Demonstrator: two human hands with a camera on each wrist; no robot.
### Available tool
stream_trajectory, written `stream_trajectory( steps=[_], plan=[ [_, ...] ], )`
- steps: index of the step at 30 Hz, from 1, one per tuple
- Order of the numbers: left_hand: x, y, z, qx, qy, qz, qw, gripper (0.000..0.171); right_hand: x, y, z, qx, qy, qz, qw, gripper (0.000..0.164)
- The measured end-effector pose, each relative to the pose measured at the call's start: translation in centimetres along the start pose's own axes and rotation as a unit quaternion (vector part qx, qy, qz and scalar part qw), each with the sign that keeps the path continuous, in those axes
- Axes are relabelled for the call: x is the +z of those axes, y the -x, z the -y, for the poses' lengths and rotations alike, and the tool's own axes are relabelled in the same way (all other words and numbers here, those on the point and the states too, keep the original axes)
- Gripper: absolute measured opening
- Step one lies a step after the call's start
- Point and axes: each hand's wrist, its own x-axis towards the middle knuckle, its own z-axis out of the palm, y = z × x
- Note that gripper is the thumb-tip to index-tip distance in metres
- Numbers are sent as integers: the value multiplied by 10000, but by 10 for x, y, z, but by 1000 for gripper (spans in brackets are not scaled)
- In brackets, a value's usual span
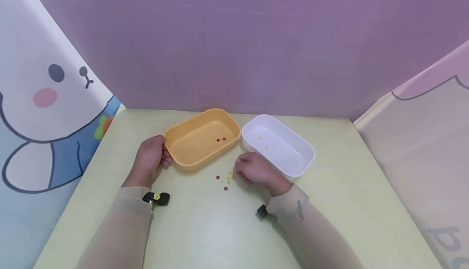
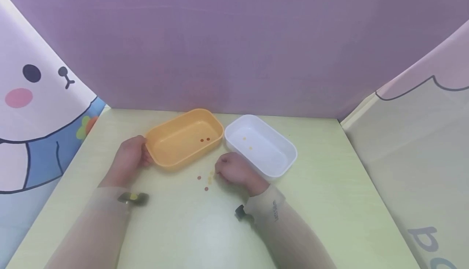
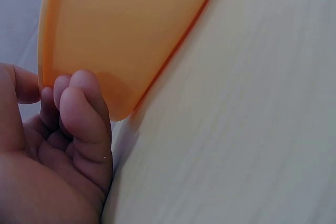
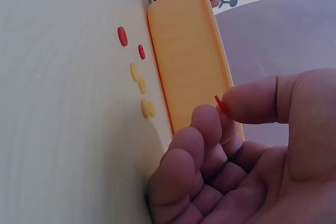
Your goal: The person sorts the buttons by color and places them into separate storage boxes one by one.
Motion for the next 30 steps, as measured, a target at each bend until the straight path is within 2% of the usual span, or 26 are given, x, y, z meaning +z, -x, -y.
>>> stream_trajectory(
  steps=[6,14,25,30],
  plan=[
    [1,1,-3,-94,-94,-31,9999,40,-1,1,3,-72,-37,75,9999,22],
    [3,1,-4,-118,-121,2,9999,40,-11,6,21,-289,-305,293,9987,19],
    [3,0,-3,-53,-98,38,9999,39,-25,0,40,-487,-355,271,9978,19],
    [3,0,-3,-77,-145,36,9999,39,-32,-4,47,-403,-417,177,9982,19]
  ],
)
